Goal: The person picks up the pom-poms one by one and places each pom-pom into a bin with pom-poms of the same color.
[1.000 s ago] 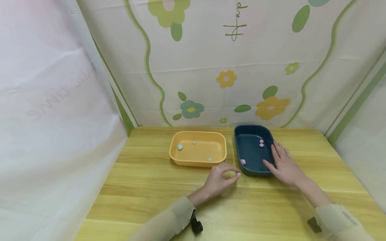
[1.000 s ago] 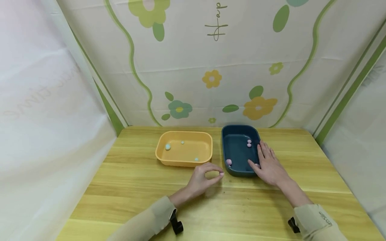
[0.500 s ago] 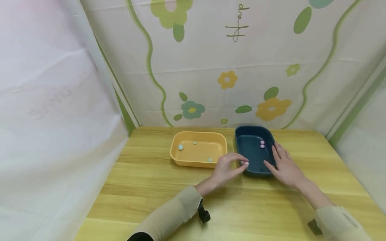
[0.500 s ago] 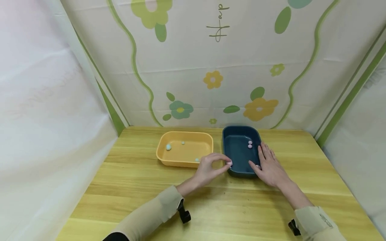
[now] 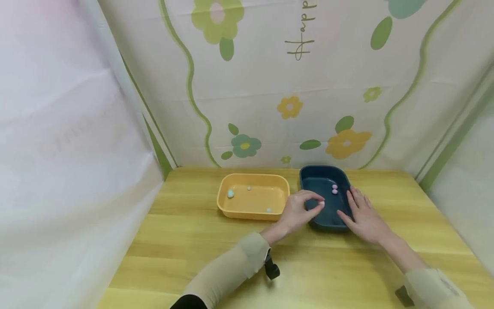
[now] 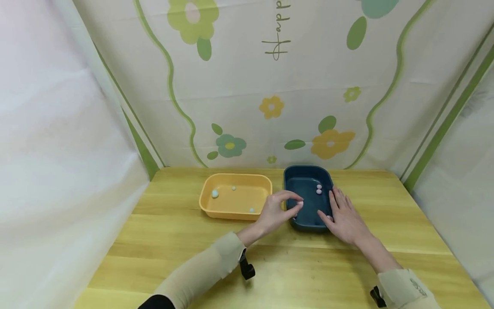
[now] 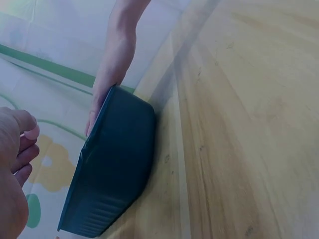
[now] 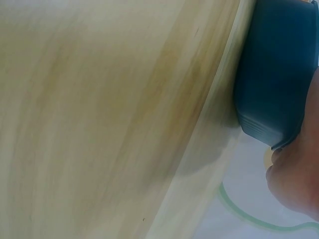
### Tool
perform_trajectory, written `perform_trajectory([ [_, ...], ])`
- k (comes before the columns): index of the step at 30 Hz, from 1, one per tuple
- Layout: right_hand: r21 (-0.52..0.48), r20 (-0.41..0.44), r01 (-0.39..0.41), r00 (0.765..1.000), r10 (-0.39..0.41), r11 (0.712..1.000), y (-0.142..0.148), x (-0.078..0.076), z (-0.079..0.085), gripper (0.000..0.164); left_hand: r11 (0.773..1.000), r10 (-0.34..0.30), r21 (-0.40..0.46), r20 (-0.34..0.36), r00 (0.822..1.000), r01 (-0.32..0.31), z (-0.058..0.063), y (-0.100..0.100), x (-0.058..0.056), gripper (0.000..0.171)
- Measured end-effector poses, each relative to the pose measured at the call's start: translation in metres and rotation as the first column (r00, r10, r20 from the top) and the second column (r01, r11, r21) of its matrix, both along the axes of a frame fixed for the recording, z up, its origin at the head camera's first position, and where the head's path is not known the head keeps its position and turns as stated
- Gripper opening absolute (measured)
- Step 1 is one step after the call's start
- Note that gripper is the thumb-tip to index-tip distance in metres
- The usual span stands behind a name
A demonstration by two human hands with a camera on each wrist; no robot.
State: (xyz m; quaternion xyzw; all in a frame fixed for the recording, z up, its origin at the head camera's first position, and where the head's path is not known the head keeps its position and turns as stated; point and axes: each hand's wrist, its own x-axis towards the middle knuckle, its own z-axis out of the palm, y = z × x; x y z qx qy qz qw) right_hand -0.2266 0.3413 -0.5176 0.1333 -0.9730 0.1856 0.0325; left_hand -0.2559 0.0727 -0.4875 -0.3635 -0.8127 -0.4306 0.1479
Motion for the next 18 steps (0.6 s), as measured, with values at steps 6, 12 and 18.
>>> perform_trajectory([
  [6, -0.005, 0.007, 0.005, 1.0, -0.005, 1.0, 0.001, 0.001, -0.003, 0.091, 1.0, 0.024, -0.018, 0.068, 0.997, -0.023, 0.0, 0.012, -0.007, 0.018],
  [12, -0.015, 0.005, 0.003, 1.0, -0.003, 1.0, -0.001, 0.0, -0.002, 0.091, 0.996, 0.073, -0.048, 0.085, 0.994, -0.069, -0.004, 0.02, -0.016, 0.017],
  [18, -0.014, 0.002, 0.011, 1.0, -0.011, 1.0, 0.0, 0.0, -0.004, 0.09, 0.992, 0.101, -0.091, 0.093, 0.991, -0.092, -0.009, 0.025, -0.02, 0.017],
])
